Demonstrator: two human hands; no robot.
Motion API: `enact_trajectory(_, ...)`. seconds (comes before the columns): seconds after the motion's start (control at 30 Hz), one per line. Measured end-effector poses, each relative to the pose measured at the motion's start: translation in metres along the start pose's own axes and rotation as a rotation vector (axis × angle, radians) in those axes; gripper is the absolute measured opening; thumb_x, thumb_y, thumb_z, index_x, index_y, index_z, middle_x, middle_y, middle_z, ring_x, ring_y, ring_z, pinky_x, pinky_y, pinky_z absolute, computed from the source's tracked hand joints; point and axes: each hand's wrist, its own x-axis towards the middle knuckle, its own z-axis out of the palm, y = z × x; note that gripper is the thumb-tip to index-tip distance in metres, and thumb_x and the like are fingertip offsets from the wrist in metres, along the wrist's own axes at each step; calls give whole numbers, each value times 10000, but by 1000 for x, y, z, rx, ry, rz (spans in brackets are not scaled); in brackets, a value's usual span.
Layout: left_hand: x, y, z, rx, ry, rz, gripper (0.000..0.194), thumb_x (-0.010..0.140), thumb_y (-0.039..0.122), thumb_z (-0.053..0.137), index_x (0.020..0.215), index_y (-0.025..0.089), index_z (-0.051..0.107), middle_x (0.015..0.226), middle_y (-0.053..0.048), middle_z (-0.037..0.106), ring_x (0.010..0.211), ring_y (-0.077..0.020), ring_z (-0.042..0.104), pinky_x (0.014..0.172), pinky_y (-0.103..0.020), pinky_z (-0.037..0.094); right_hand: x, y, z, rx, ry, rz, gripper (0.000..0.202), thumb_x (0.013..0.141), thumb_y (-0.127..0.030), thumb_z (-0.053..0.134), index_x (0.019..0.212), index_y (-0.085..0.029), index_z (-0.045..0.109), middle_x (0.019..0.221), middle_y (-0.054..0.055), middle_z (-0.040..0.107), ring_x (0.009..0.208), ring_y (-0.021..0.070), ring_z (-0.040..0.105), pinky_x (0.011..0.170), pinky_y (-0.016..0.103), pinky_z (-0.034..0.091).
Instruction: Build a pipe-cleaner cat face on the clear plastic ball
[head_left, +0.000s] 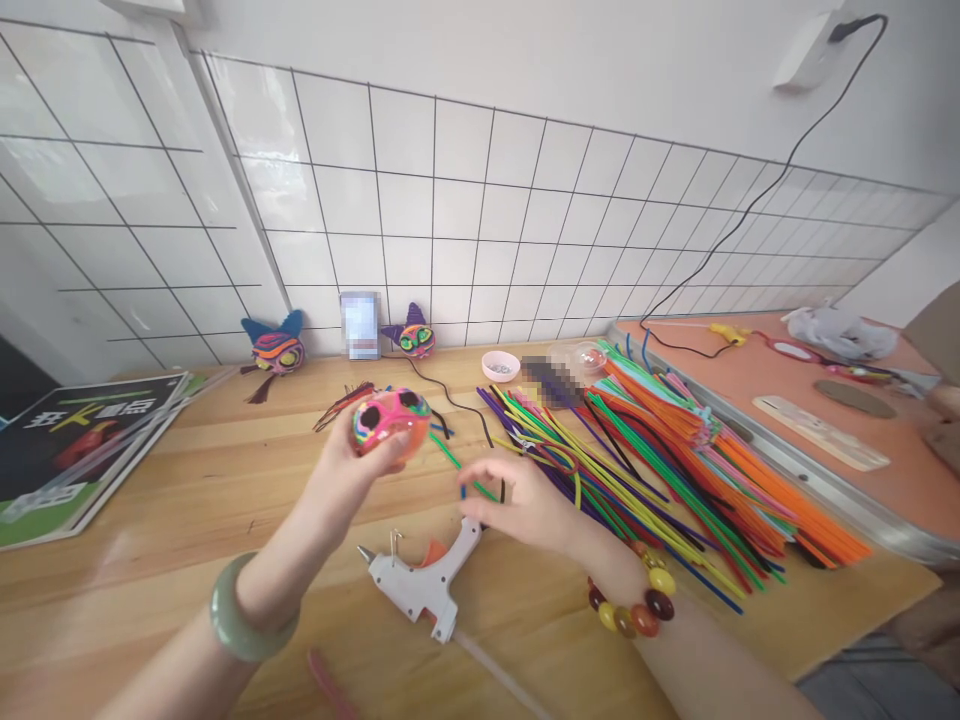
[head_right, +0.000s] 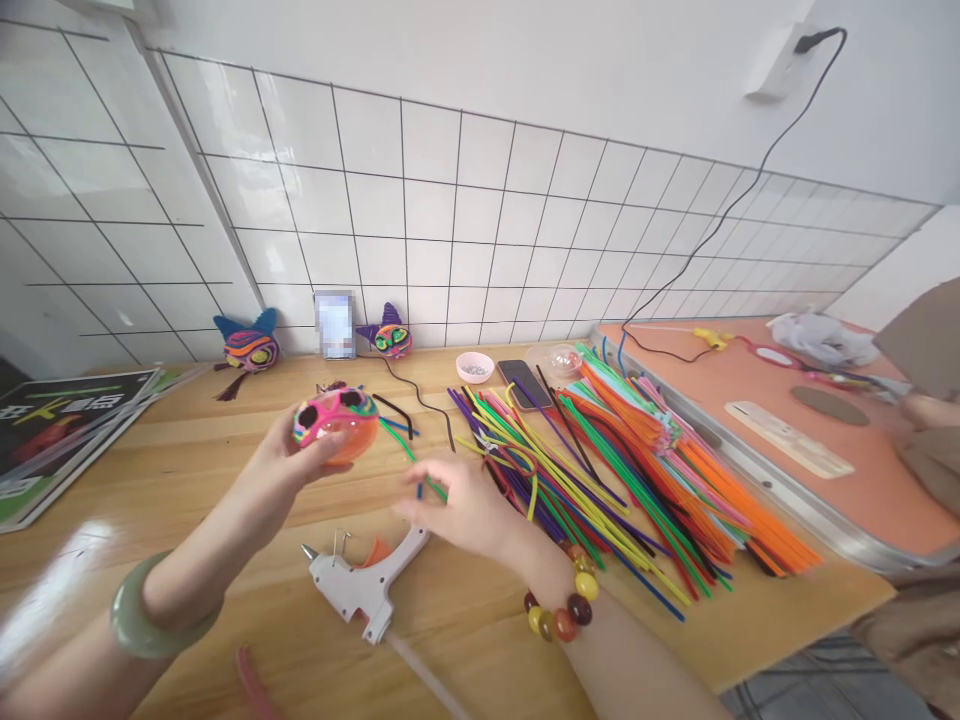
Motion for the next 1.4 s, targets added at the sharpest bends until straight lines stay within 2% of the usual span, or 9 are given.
enact_trajectory(0.07,10,-1,-11,5,92,30,579,682,361,678,1194,198,461,1183,-119,565,1059,-293,567,712,-382,557,-2,-2,2,-168,-186,-98,172,734,-323,699,868,-218,670,930,29,665,946,195,567,852,316,439)
enact_trajectory(0.13,17,-4,-19,8,140,40,600,667,343,690,1199,195,457,1170,-114,571,1056,-289,571,724,-396,557,-4,-3,5,-282,-354,-178,165,723,-268,714,881,-236,680,905,14,677,954,195,555,862,306,423)
enact_trajectory(0.27,24,-8,-26,10,205,77,607,628,321,710,1171,186,475,1140,-99,589,1016,-278,593,729,-417,559,-4,1,12,-454,-431,-196,177,749,-201,688,923,-236,681,882,18,670,921,185,556,859,297,404)
enact_trajectory(0.47,25,-12,-23,41,266,192,661,657,345,713,1234,191,431,1149,-112,581,1024,-283,583,787,-455,532,1,14,10,-480,-369,-181,169,816,-266,630,979,-236,665,919,21,640,943,172,536,819,271,414)
enact_trajectory(0.67,23,-20,-19,52,324,293,675,657,317,723,1250,202,421,1180,-104,569,1071,-259,563,927,-446,454,8,34,7,-535,-238,-199,211,858,-287,568,1050,-240,643,1082,46,608,1034,191,518,884,324,405)
enact_trajectory(0.83,23,-26,-14,75,358,308,687,653,322,727,1250,215,403,1202,-102,550,1082,-249,562,942,-406,447,16,56,5,-609,-78,-198,261,879,-264,535,1128,-268,612,1133,73,588,1073,209,518,910,374,406)
enact_trajectory(0.97,29,-31,-16,110,393,319,711,642,328,730,1258,219,392,1227,-102,532,1106,-248,549,957,-391,434,19,68,3,-616,-21,-180,308,896,-220,501,1189,-290,569,1089,76,592,1046,203,536,890,383,428)
enact_trajectory(1.13,32,-33,-32,206,460,259,720,622,362,737,1243,196,411,1196,-113,548,1092,-269,556,964,-431,419,18,68,4,-583,31,-196,355,865,-158,526,1209,-242,553,1142,103,571,1117,225,503,951,417,406)
enact_trajectory(1.4,1,-53,-49,210,432,70,759,636,412,720,1272,174,381,1208,-143,542,1115,-295,544,974,-448,406,16,57,9,-438,156,-208,373,786,-204,610,1158,-219,583,1152,87,588,1123,224,507,980,401,409)
